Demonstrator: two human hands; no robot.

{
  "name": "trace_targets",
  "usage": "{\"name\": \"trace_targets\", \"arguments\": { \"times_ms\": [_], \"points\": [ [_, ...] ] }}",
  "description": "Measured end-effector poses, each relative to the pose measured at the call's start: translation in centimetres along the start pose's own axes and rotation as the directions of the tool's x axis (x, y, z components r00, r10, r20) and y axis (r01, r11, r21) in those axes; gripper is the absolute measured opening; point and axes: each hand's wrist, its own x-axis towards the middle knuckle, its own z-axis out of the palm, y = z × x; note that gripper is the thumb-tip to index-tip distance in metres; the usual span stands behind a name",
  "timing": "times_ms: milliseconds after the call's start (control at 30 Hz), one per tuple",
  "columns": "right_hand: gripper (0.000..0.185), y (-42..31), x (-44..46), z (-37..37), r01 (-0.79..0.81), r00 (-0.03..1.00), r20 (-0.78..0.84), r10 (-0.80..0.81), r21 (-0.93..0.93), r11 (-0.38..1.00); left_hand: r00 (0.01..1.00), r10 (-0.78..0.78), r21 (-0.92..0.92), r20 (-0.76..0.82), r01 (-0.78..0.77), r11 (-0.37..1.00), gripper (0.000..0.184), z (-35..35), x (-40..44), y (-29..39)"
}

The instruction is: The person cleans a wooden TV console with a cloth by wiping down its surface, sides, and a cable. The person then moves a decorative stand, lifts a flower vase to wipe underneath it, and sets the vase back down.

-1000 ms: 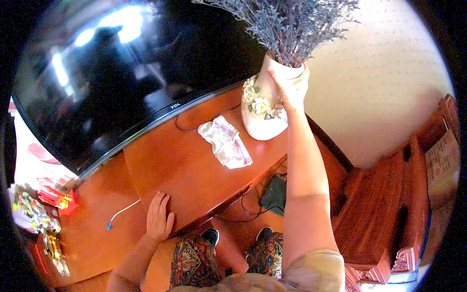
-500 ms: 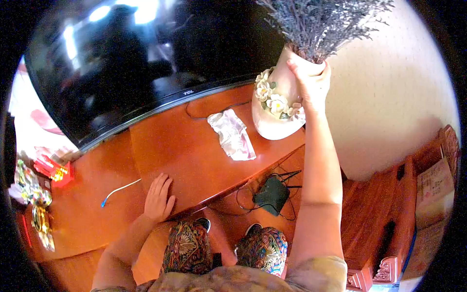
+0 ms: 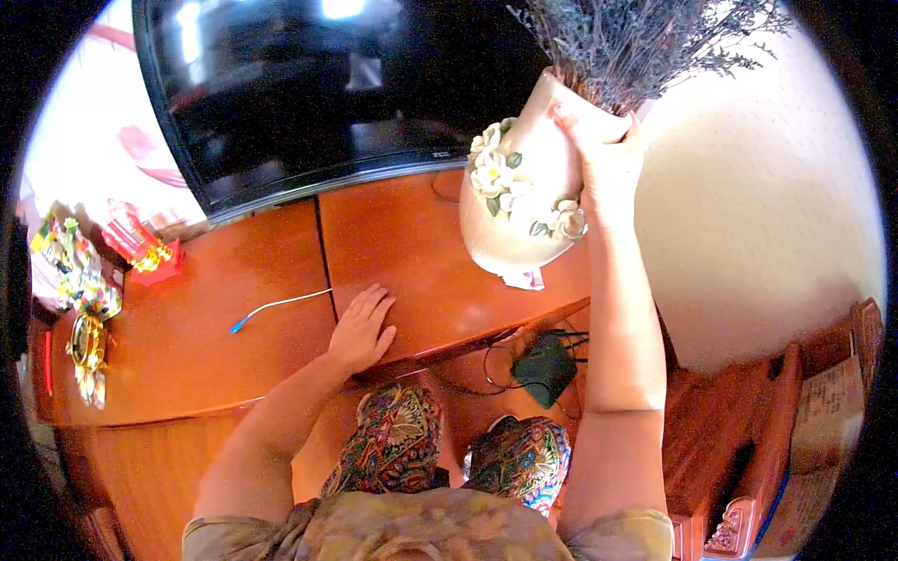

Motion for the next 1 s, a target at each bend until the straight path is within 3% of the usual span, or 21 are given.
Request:
{"name": "trace_targets", "arguments": {
  "times_ms": [267, 333, 433, 467, 533, 600, 767, 1000],
  "points": [
    [0.070, 0.2, -4.8, 6.9, 0.037, 0.999, 0.019, -0.040, 0.130, 0.991, 1.000, 0.013, -0.037, 0.015, -0.013, 0.999, 0.046, 0.3, 0.1, 0.0],
    [0.098, 0.2, -5.6, 8.3, -0.024, 0.999, 0.048, 0.017, 0.149, 0.988, 1.000, 0.024, -0.053, 0.012, -0.024, 0.998, 0.045, 0.2, 0.2, 0.1],
    [0.094, 0.0, -6.7, 10.3, -0.007, 1.000, -0.006, 0.007, 0.017, 1.000, 0.998, 0.057, -0.076, 0.026, -0.055, 0.996, 0.042, -0.2, 0.2, 0.3],
    [0.083, 0.4, -7.2, 10.8, 0.033, 0.999, -0.004, -0.033, 0.033, 0.999, 0.998, 0.059, -0.082, 0.039, -0.055, 0.995, 0.041, -0.3, 0.2, 0.4],
    [0.086, 0.4, -7.8, 11.9, 0.020, 1.000, -0.018, -0.019, 0.090, 0.996, 0.995, 0.101, -0.102, 0.021, -0.098, 0.990, 0.040, 0.0, 0.2, 0.3],
    [0.088, 0.2, -8.0, 12.7, 0.024, 0.999, 0.018, -0.032, 0.316, 0.949, 0.990, 0.143, -0.123, 0.005, -0.141, 0.982, 0.039, 0.0, 0.2, 0.3],
    [0.095, -0.2, -8.7, 13.9, -0.042, 0.997, -0.048, 0.053, 0.203, 0.978, 0.992, 0.116, -0.172, -0.051, -0.123, 0.977, 0.038, 0.2, 0.4, 0.5],
    [0.103, -0.4, -9.5, 14.0, -0.033, 0.998, -0.048, 0.037, 0.072, 0.997, 0.991, 0.127, -0.146, -0.052, -0.133, 0.980, 0.038, -0.1, 0.6, 0.8]
  ]
}}
